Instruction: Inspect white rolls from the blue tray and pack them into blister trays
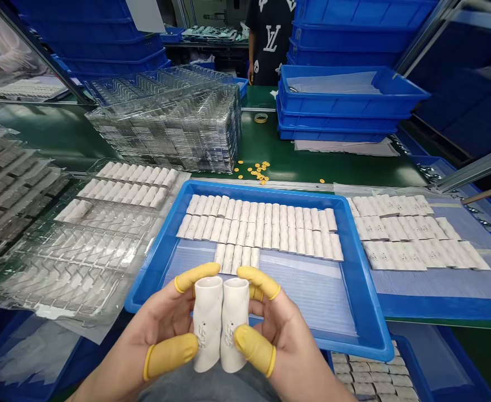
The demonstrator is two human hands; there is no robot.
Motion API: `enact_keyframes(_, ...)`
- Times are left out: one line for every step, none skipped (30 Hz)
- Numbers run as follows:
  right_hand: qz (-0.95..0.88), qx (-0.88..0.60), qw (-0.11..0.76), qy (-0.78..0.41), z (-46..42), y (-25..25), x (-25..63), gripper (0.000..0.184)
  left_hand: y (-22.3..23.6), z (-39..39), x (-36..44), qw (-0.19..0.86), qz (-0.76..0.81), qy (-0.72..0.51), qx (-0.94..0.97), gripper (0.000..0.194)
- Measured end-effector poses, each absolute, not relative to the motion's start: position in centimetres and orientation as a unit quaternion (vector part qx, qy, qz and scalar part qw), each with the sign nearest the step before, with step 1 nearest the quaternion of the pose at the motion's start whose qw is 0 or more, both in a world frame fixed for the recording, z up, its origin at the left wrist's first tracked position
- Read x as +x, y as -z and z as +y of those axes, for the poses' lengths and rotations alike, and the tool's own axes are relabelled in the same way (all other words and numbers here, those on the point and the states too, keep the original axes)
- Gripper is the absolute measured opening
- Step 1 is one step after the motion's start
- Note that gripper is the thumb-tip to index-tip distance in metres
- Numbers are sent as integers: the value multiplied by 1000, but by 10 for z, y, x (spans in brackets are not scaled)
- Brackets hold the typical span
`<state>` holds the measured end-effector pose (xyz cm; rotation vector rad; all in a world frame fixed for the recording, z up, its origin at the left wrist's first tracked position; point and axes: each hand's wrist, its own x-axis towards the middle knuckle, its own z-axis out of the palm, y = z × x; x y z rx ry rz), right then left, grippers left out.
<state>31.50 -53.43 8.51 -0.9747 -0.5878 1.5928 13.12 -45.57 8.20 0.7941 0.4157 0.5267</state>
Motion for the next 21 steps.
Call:
enact_keyframes(-250,-428,554,-668,-536,-85,314,48,-81,-457,131,858,210,-252,395,57)
enact_keyframes(-261,-448,552,-653,-538,-84,313,49,-80,-459,131,842,230,-254,418,54)
enact_keyframes(-283,-471,551,-628,-539,-82,312,49,-79,-460,131,816,253,-260,450,52)
enact_keyframes(-316,-494,552,-593,-540,-80,311,48,-78,-461,131,782,272,-269,492,50)
enact_keyframes(-361,-512,554,-549,-541,-78,311,49,-78,-461,131,741,282,-282,540,50)
enact_keyframes(-409,-522,556,-501,-541,-76,311,51,-78,-460,131,699,279,-297,587,51)
enact_keyframes(-456,-523,557,-456,-541,-75,311,52,-78,-459,131,662,268,-312,626,53)
enact_keyframes(-494,-522,555,-419,-540,-74,312,55,-79,-458,132,635,251,-325,655,55)
enact_keyframes(-522,-521,552,-389,-539,-73,312,56,-80,-457,132,615,239,-335,672,55)
enact_keyframes(-542,-519,550,-367,-537,-73,312,57,-81,-456,133,604,235,-342,680,54)
enact_keyframes(-553,-518,550,-351,-536,-73,313,57,-82,-455,133,598,235,-346,684,53)
enact_keyframes(-560,-516,551,-342,-536,-73,313,58,-83,-455,134,594,238,-349,684,52)
enact_keyframes(-565,-513,553,-334,-536,-73,313,58,-83,-455,135,592,240,-351,684,52)
enact_keyframes(-572,-506,557,-326,-537,-74,313,59,-84,-455,135,590,241,-354,685,52)
enact_keyframes(-579,-500,557,-322,-537,-73,313,59,-84,-455,136,588,242,-357,684,52)
enact_keyframes(-584,-498,555,-320,-538,-73,314,59,-84,-456,136,586,241,-362,684,53)
enact_keyframes(-587,-497,553,-319,-539,-73,314,60,-84,-456,136,584,241,-365,684,53)
enact_keyframes(-590,-497,551,-320,-540,-74,314,60,-84,-456,136,582,239,-366,685,53)
enact_keyframes(-590,-497,550,-320,-540,-74,314,60,-84,-456,136,581,239,-364,687,53)
enact_keyframes(-589,-498,548,-324,-540,-75,315,61,-85,-456,136,580,240,-363,688,54)
enact_keyframes(-588,-499,547,-326,-540,-75,315,61,-85,-456,135,579,240,-362,690,54)
